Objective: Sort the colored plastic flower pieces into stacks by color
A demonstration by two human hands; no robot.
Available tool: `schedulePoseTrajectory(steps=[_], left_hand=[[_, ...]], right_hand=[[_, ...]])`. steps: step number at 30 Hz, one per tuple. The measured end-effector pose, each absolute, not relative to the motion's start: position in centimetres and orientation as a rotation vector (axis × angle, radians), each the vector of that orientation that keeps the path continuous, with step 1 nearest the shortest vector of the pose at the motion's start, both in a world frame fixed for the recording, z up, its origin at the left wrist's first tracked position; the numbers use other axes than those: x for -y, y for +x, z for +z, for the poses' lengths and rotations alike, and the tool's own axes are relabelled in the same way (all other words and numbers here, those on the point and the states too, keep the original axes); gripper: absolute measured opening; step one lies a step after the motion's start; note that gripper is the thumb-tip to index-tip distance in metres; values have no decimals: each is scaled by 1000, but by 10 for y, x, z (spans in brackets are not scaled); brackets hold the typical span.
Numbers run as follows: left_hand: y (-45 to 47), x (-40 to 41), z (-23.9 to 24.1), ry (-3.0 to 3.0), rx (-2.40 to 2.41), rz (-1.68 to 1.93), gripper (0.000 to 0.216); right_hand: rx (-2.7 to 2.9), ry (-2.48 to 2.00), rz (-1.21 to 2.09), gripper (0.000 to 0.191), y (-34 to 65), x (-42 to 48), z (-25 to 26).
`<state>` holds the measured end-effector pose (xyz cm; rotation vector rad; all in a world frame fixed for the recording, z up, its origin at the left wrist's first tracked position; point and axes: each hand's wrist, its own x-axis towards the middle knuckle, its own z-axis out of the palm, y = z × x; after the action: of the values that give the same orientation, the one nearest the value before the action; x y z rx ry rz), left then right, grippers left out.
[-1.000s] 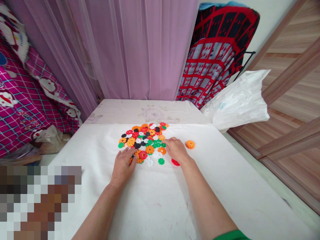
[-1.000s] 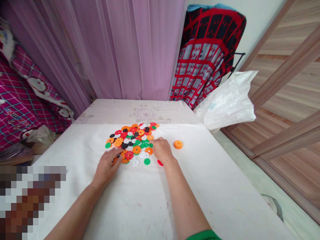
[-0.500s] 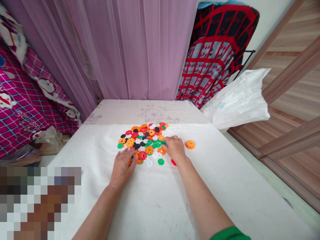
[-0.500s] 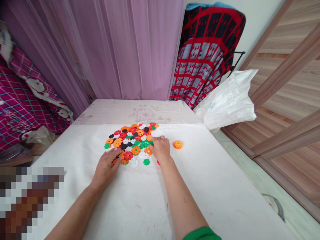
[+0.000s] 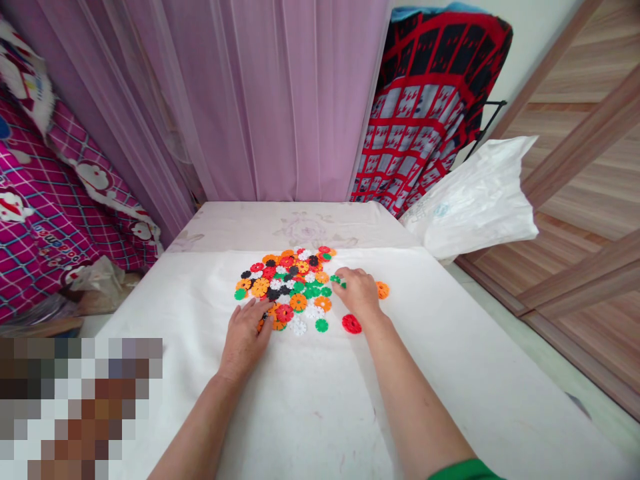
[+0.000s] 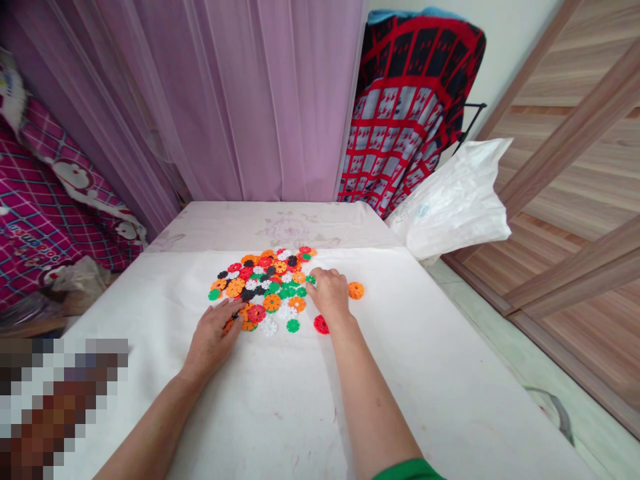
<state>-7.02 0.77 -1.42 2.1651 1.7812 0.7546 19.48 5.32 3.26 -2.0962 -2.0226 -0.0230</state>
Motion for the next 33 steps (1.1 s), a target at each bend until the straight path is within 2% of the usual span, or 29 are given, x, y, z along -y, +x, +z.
schedulePoseTrajectory(steps=[5, 20, 26, 33], left_hand=[[-70, -8, -13, 2157, -1780, 764, 35], [-70, -8, -12, 2148, -1775, 748, 36], [-70, -9, -13, 2159, -1776, 746, 36], [-70, -9, -13, 2177, -1783, 743, 36]], right_hand=[[1817, -2200, 20, 23, 233, -50, 40], [2119, -2217, 21, 21, 218, -49, 33], [2122, -2165, 26, 23, 216, -49, 36], [2251, -1909, 113, 22, 192, -51, 28]])
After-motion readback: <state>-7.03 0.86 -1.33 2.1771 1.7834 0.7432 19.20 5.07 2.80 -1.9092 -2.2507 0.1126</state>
